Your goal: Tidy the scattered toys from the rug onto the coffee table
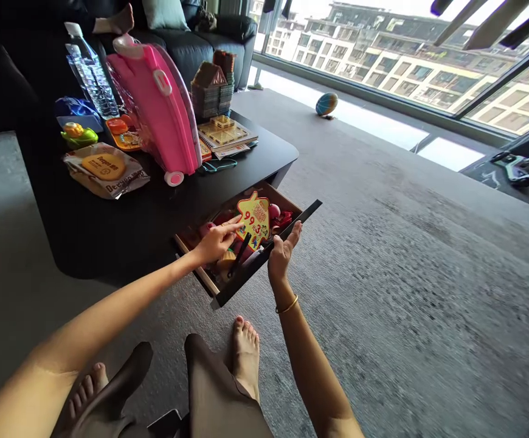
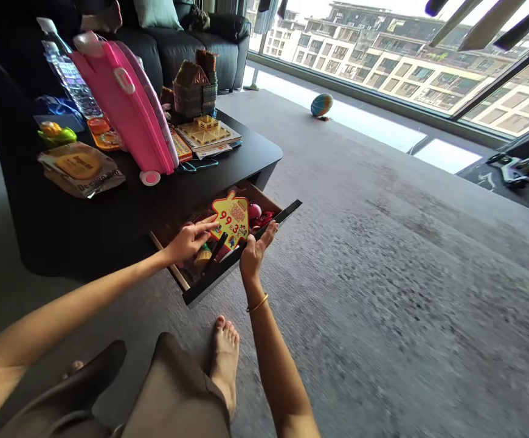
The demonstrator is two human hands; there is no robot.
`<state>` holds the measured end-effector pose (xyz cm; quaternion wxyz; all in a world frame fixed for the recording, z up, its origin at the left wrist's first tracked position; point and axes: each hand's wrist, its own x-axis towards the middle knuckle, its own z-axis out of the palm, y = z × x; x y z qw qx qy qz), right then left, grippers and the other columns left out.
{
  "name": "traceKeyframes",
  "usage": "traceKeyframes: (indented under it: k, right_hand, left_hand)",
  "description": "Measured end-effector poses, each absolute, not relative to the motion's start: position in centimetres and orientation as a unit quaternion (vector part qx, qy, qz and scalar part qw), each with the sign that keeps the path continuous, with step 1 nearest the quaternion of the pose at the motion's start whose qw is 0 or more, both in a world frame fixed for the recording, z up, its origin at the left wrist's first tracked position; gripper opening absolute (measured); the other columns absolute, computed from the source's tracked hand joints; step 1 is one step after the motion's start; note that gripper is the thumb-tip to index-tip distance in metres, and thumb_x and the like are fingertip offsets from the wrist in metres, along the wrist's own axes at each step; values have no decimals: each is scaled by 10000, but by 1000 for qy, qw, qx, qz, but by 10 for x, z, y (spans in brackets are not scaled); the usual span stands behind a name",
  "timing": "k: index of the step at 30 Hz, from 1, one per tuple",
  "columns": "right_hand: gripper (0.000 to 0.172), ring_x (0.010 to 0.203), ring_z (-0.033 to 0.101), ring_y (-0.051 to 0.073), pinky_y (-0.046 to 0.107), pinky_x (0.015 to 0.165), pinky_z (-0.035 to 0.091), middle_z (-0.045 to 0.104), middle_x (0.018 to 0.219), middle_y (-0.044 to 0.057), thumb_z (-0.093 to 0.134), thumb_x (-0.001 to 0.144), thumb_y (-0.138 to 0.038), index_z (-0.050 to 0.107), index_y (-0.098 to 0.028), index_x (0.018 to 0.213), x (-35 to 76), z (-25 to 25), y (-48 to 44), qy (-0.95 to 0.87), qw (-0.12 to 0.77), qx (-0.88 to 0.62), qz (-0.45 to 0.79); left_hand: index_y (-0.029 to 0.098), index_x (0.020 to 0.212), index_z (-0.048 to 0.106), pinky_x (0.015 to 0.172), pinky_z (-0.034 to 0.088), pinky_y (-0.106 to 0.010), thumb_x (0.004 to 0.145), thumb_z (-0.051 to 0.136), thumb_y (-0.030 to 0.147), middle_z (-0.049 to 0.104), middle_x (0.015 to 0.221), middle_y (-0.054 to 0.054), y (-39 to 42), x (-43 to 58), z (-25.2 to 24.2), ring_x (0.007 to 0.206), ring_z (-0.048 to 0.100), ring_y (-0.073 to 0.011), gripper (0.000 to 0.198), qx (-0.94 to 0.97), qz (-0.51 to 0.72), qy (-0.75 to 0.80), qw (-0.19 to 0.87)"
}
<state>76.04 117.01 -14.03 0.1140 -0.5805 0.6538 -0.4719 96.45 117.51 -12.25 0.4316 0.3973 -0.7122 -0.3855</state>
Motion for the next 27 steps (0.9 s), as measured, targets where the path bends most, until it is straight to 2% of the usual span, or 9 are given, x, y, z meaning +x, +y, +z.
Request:
traceKeyframes:
  k: [2,6,10,14,16,18,23,27]
  right_hand:
    - [778,1532,38,265,578,1217,122,101,1649,54,334,869,-258,35,-260,1587,765,-140,1167,651,112,-582,-475]
    - [779,1529,67,260,541,1228,127,121,1642,70,357,856,-289,77,-224,1581,767,-139,1166,646,111,-578,-485]
    - [767,1525,97,257,545,1227,123,165,1631,69,366,846,-298,122,-234,1571,763,-137,1171,647,112,-575,-488]
    - [753,1525,110,256,533,1232,122,176,1631,68,382,852,-310,156,-235,1566,758,-134,1179,647,123,-566,-495]
    - [745,1527,108,252,518,1237,117,180,1633,71,393,856,-314,177,-223,1563,755,-132,1184,646,129,-563,-499]
    - [730,1527,113,242,503,1242,105,194,1631,72,401,862,-318,205,-214,1557,751,-131,1189,643,130,-560,-506]
    - [711,1521,146,232,500,1247,89,226,1626,39,436,868,-318,246,-246,1549,739,-132,1202,623,147,-547,-540]
    - [710,1508,191,227,496,1247,109,251,1619,24,468,868,-323,265,-263,1546,730,-134,1211,611,158,-531,-566]
  left_hand:
    - [164,1287,647,1152,408,-374,912,466,179,559,1438,-94,1172,963,-109,1349,510,-215,417,396,-369,-700,465]
    - [185,1243,680,1170,391,-361,870,468,87,588,1409,-52,1171,954,-82,1322,538,-202,439,378,-325,-733,462]
    - [192,1188,712,1166,394,-350,839,510,58,622,1367,-36,1168,948,-71,1302,556,-201,425,384,-359,-704,478]
    - [126,1078,749,1107,462,-380,797,609,68,701,1236,-101,1160,945,-82,1196,638,-238,319,465,-496,-528,509]
    - [93,1092,732,1024,528,-413,769,655,59,727,1167,-135,1159,946,-91,1079,696,-252,334,502,-580,-401,501]
    - [78,1118,711,950,566,-407,749,677,43,744,1110,-146,1159,948,-98,954,729,-229,372,512,-625,-303,505]
    - [82,1085,707,900,560,-320,775,641,30,758,986,-106,1159,958,-115,782,706,-134,321,530,-609,-229,544]
    - [104,1014,706,832,565,-321,777,591,30,742,872,-66,1149,963,-132,705,678,-131,273,558,-595,-242,525]
